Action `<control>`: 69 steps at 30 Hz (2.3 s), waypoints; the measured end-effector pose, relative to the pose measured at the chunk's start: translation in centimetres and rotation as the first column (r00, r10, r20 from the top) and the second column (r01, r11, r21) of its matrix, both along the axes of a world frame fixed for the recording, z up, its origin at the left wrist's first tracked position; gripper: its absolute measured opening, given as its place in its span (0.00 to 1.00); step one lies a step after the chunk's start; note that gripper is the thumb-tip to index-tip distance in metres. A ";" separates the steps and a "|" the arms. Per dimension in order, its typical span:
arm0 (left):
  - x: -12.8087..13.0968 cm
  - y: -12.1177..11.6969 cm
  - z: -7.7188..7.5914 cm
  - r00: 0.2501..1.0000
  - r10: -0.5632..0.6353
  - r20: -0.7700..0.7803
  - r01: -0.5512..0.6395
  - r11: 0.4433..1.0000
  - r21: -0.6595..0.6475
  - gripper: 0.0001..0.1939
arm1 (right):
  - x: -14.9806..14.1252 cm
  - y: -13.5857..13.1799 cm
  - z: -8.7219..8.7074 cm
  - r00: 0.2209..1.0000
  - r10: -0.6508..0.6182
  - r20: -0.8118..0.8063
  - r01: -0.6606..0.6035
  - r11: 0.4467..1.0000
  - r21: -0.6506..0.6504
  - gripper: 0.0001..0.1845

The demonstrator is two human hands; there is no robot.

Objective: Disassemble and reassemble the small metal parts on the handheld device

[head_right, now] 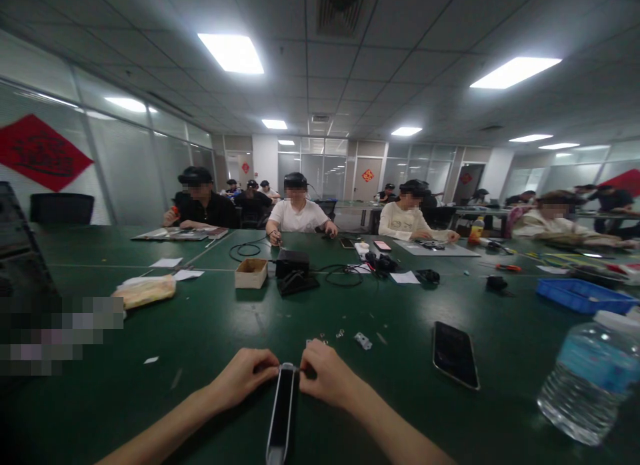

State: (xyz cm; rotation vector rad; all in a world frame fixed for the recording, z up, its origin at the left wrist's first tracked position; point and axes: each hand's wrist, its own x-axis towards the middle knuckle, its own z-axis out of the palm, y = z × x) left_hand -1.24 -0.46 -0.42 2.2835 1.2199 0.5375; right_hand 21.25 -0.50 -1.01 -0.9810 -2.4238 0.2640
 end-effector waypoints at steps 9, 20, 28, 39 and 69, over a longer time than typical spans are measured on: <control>-0.2 0.0 0.1 0.999 -0.026 -0.026 0.027 1.000 0.011 0.13 | 0.3 0.2 -0.5 1.000 -0.012 -0.007 0.012 0.999 -0.033 0.06; -0.6 0.3 0.0 0.999 0.002 -0.036 -0.001 1.000 0.017 0.12 | 0.5 0.5 -0.8 1.000 0.002 -0.028 -0.003 1.000 -0.021 0.05; -0.9 0.3 -0.1 1.000 -0.014 -0.013 0.014 0.999 0.045 0.12 | 0.5 0.4 -0.6 1.000 0.012 -0.020 -0.012 1.000 -0.015 0.05; -1.0 0.2 0.1 0.998 -0.061 0.006 0.061 0.998 0.002 0.13 | 0.5 0.1 0.1 1.000 0.004 -0.004 -0.004 0.999 -0.035 0.04; -0.7 0.0 0.3 0.997 -0.058 -0.052 0.064 0.992 0.110 0.10 | 0.6 0.3 0.1 1.000 0.022 0.018 -0.022 1.000 -0.008 0.02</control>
